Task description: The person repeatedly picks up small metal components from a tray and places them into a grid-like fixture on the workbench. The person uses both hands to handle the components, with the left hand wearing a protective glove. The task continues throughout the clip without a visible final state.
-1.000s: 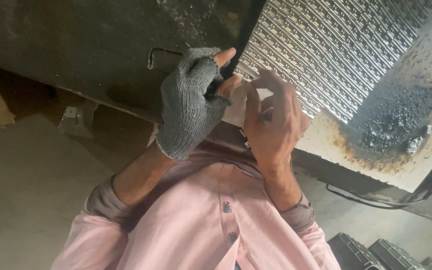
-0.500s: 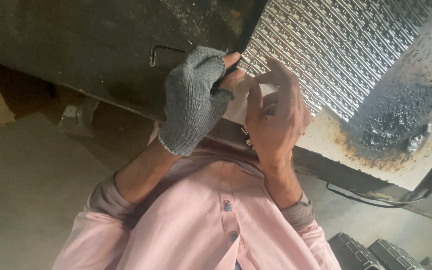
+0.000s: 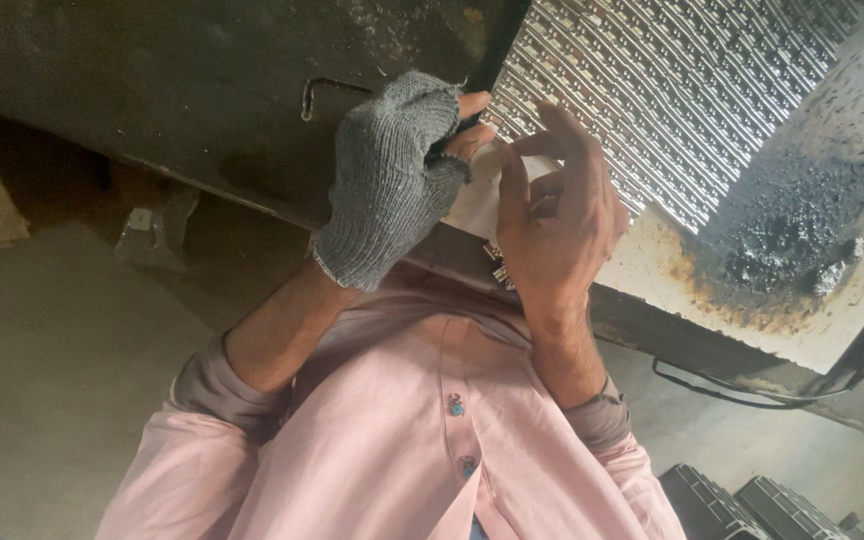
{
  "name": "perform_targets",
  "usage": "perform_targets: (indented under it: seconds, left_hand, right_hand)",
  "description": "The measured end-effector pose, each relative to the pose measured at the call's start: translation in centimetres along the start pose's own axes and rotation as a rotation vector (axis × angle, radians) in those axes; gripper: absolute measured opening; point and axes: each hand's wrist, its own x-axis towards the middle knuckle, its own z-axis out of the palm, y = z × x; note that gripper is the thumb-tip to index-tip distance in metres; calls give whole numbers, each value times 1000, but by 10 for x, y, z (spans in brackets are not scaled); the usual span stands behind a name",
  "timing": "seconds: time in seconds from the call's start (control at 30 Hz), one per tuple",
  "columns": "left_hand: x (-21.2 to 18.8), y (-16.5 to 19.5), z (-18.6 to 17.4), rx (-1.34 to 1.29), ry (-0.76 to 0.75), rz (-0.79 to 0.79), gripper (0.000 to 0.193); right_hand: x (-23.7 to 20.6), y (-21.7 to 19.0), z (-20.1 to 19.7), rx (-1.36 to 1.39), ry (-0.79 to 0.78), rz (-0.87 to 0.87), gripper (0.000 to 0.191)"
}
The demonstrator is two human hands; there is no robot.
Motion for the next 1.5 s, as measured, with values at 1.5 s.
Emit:
perform_targets:
  seconds: [1.5]
  left_hand:
    - [-11,42,-27,75,-312,190,23]
  right_hand:
    - [-37,-17,-53,138,-147,24,15]
